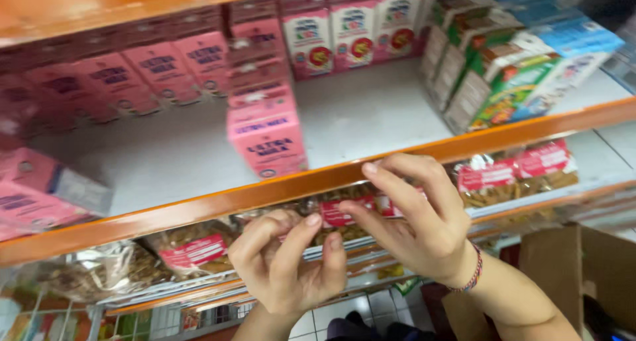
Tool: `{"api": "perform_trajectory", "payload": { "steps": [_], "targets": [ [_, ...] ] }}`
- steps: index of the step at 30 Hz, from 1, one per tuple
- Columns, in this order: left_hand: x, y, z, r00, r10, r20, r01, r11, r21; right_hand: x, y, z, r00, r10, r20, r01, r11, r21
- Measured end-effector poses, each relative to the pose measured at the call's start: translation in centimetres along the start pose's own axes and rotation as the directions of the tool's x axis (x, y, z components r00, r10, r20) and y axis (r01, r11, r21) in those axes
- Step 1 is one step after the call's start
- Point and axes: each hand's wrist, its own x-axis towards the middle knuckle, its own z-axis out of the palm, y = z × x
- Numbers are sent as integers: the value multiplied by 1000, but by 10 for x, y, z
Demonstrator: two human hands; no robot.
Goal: The person takes milk cartons from a cardboard box, scans them with a handheld scanner, and places them onto a store shelf.
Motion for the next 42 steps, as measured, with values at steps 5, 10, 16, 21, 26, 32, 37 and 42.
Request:
{"api": "perform_trajectory", "payload": {
  "steps": [5, 10, 16, 21, 26, 32, 37, 42],
  "targets": [
    [-15, 47, 51, 990, -8, 140, 49, 954, -295, -25, 8, -77, 996, 79, 41, -73, 989, -126],
    [-38, 109, 110, 961, -26, 277, 165, 854, -493, -79, 17, -162, 951, 310, -14, -298, 901, -316],
    [-66, 189, 178, 869, 113, 483, 261, 724, -638, -174, 31, -260, 787, 568, -241, -610, 659, -440],
    [-96, 257, 244, 637, 326, 699, 371, 665, -648, -259, 40, -325, 600, 700, -387, -796, 474, -376],
    [-194, 311, 334, 258, 574, 777, 247, 738, -628, -348, 59, -357, 352, 845, -403, -930, 266, -255],
    [-391, 335, 452, -215, 622, 753, -118, 749, -652, -439, 96, -365, 274, 912, -304, -946, 200, -253],
    [-515, 323, 496, -539, 417, 732, -302, 715, -631, -476, 105, -357, 182, 950, -255, -965, 123, -230],
    [-532, 298, 493, -714, 128, 688, -312, 822, -477, -476, 102, -356, 132, 961, -244, -968, 71, -242]
  ]
}}
